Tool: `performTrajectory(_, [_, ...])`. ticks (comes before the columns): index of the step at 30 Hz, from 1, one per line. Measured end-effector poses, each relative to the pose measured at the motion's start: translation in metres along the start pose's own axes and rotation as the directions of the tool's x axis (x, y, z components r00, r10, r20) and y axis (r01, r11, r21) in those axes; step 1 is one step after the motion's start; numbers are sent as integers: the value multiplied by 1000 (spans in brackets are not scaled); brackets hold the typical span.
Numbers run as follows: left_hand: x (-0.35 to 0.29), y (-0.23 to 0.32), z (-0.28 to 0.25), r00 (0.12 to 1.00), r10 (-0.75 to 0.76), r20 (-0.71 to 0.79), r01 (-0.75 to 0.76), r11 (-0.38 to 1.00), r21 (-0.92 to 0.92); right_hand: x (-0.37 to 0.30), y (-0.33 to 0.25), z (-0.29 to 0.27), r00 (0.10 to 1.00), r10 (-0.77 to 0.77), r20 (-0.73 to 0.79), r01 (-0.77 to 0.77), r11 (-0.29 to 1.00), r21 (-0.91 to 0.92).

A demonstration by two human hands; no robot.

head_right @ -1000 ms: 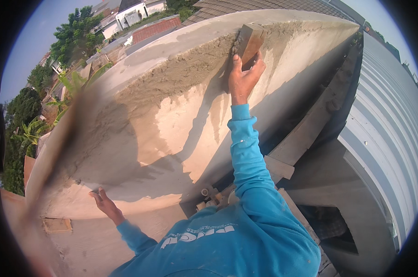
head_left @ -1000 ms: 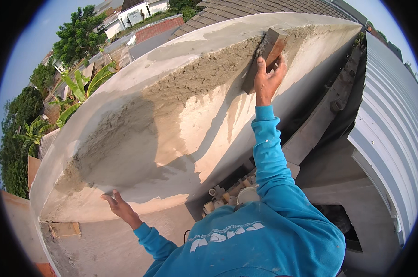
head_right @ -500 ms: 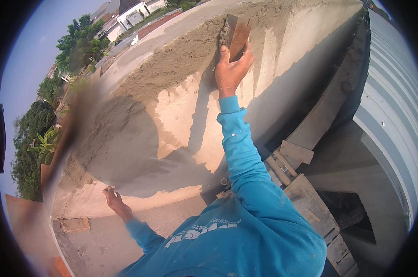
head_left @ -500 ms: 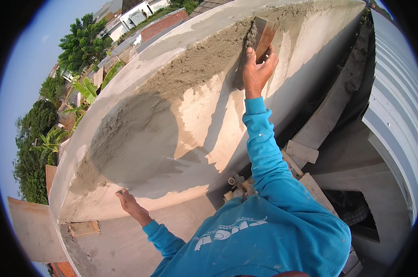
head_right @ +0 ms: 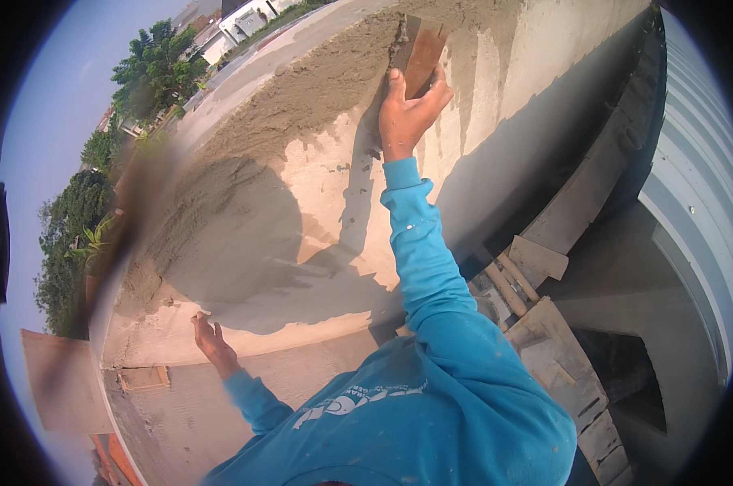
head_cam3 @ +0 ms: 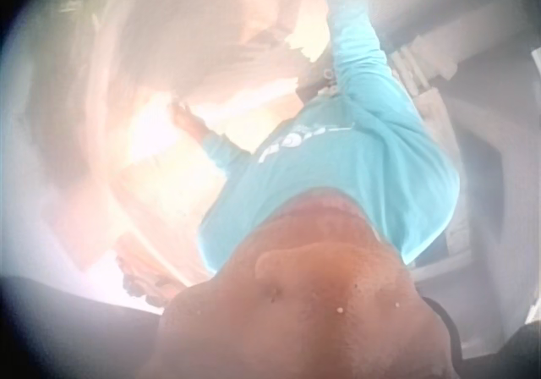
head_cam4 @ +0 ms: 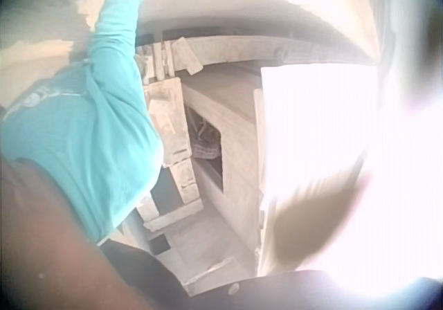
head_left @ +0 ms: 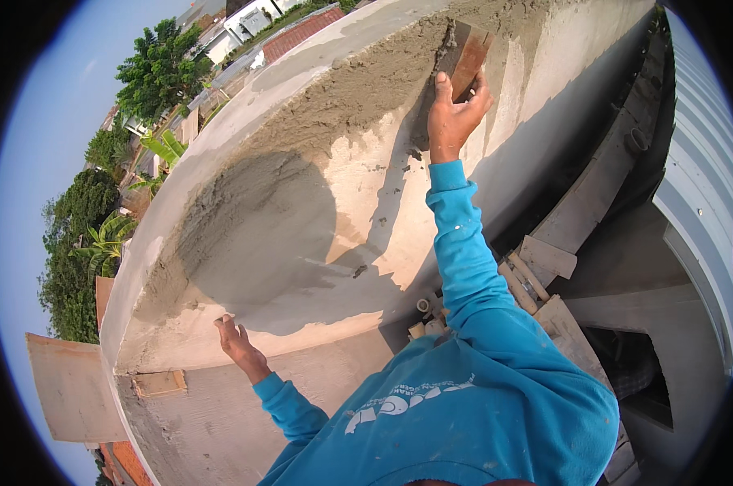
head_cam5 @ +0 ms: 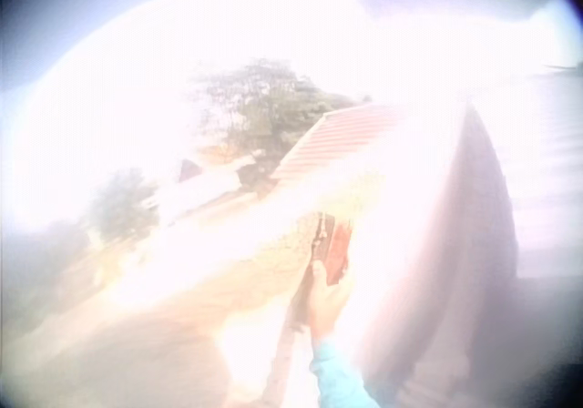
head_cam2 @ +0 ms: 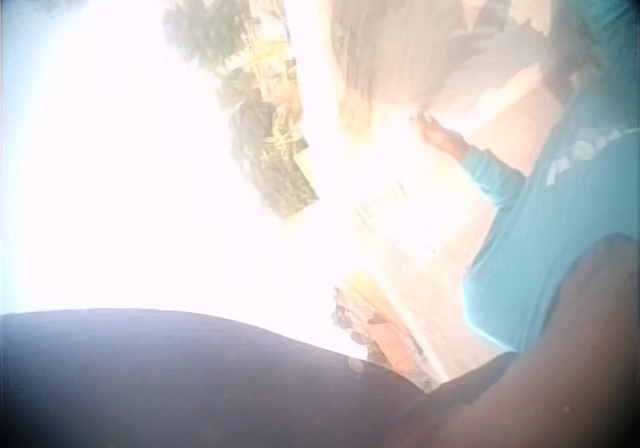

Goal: The person scoops wet cement from a bucket with a trowel and applies it to a curved concrete wall on a rooftop, smoothing the surface with the trowel. The person repeats this process along the wall's length.

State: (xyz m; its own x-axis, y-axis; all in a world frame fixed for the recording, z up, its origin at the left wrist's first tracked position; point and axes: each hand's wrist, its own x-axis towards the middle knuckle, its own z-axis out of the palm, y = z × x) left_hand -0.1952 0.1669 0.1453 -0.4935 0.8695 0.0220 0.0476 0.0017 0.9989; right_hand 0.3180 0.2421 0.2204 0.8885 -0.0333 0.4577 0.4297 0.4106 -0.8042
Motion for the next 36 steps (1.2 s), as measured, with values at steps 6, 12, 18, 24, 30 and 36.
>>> performTrajectory(6, [-5, -6, 11, 999, 38, 27, -37, 999, -30, -159, -45, -8, 924, -118, 363, 155, 985, -76])
performTrajectory(12, [-15, 10, -1, 1000, 1, -11, -2, 997, -71, -92, -30, -5, 949, -214, 230, 212, 977, 35])
performTrajectory(18, [-12, 15, 14, 998, 22, 58, -18, 997, -78, -95, -53, 12, 965, -235, 118, 241, 970, -43])
performTrajectory(24, [-1, 9, -8, 998, -52, 38, 56, 993, -108, -143, -25, -21, 868, -273, 415, 282, 959, 41])
performTrajectory(30, [-14, 20, 3, 996, -29, 90, 34, 998, -52, -63, -59, 23, 972, -195, 128, 188, 980, 69])
performTrajectory(36, [-26, 24, -17, 996, -32, 83, 37, 997, -66, -216, -54, -22, 762, -351, 544, 353, 930, 106])
